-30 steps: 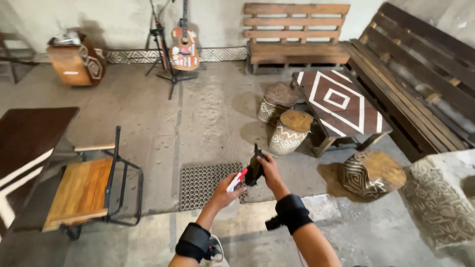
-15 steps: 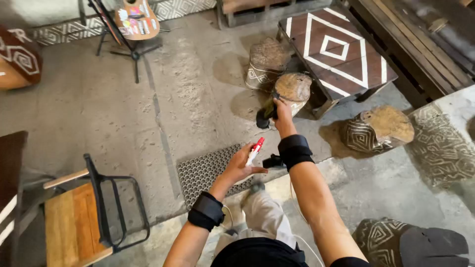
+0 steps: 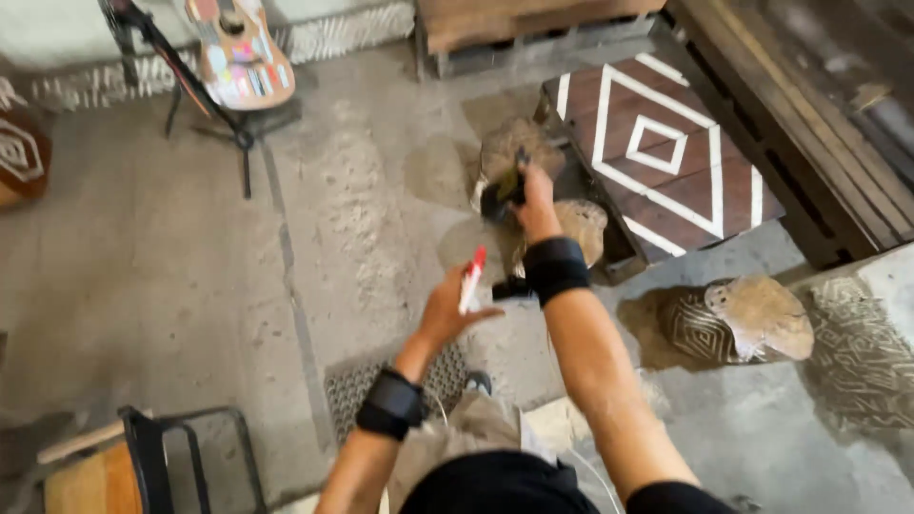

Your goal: The person cleans wooden furniture by spraying a liquid from a bottle and wiping surfaces with a cloth. They clean a patterned table, a wooden bench, and a chair in sequence.

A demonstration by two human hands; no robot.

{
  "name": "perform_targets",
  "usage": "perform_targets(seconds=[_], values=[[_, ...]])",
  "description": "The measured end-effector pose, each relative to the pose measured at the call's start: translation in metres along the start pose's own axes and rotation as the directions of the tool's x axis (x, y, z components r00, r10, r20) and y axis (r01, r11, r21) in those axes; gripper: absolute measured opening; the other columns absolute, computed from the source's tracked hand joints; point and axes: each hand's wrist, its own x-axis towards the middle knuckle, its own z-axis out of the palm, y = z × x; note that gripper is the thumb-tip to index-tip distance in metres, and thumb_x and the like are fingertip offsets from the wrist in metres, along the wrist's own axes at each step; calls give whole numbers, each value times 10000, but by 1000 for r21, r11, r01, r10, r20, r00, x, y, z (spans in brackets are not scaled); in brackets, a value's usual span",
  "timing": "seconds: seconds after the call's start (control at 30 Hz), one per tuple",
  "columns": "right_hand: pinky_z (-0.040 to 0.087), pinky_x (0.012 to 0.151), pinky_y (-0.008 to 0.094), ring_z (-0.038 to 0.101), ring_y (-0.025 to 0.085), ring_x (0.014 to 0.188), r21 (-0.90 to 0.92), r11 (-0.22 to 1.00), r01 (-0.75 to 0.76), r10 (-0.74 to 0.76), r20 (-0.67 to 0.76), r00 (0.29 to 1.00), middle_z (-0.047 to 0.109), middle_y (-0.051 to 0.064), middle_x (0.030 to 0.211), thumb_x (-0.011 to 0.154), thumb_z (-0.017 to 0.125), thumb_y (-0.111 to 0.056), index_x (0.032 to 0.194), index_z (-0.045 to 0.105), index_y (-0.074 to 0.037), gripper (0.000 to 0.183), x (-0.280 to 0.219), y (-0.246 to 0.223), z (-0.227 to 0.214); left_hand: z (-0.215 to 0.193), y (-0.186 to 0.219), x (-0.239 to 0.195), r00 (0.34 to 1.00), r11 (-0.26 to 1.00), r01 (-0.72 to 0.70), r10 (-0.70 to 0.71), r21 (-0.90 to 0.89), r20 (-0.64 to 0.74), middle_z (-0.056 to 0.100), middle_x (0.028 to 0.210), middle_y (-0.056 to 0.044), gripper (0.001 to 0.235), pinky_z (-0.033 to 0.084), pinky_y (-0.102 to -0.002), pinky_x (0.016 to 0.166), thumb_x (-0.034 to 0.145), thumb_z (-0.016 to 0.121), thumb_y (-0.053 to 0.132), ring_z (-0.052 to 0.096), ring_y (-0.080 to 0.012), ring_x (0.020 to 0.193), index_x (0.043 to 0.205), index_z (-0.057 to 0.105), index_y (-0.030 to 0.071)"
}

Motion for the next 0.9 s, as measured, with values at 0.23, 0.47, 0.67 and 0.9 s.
perform_targets(seconds=[0.23,0.47,0.67,0.9], values=[[474,519,429,662,208,673,-169,983,71,-80,-50,996,703,19,827,883,692,-244,1035,721,-154,179,56,-43,77,-40,-44,120,989,989,145,-144,-27,10,686,1166,-170,930,533,-426,900,638,949,485,680,-357,1070,1367,544,74],[451,481,429,648,243,640,-137,990,40,-50,-69,996,692,50,788,882,705,-276,977,684,-120,184,124,-52,134,-77,-104,242,988,989,151,-151,-7,-44,687,1061,-151,753,536,-413,837,742,906,468,676,-316,964,1294,590,66],[469,521,445,680,254,675,-116,993,17,-29,-104,994,718,60,804,866,689,-316,946,680,-135,198,186,-66,204,-105,-185,345,995,996,61,-66,-72,-77,700,948,-117,593,539,-384,764,815,868,430,671,-271,844,1221,635,67],[518,623,464,696,245,726,-44,999,22,-28,-136,990,729,46,818,873,697,-309,957,679,-135,194,249,-58,236,-137,-238,408,999,994,50,-51,-95,-10,717,941,-106,534,544,-374,751,853,848,403,701,-255,841,1207,631,66]])
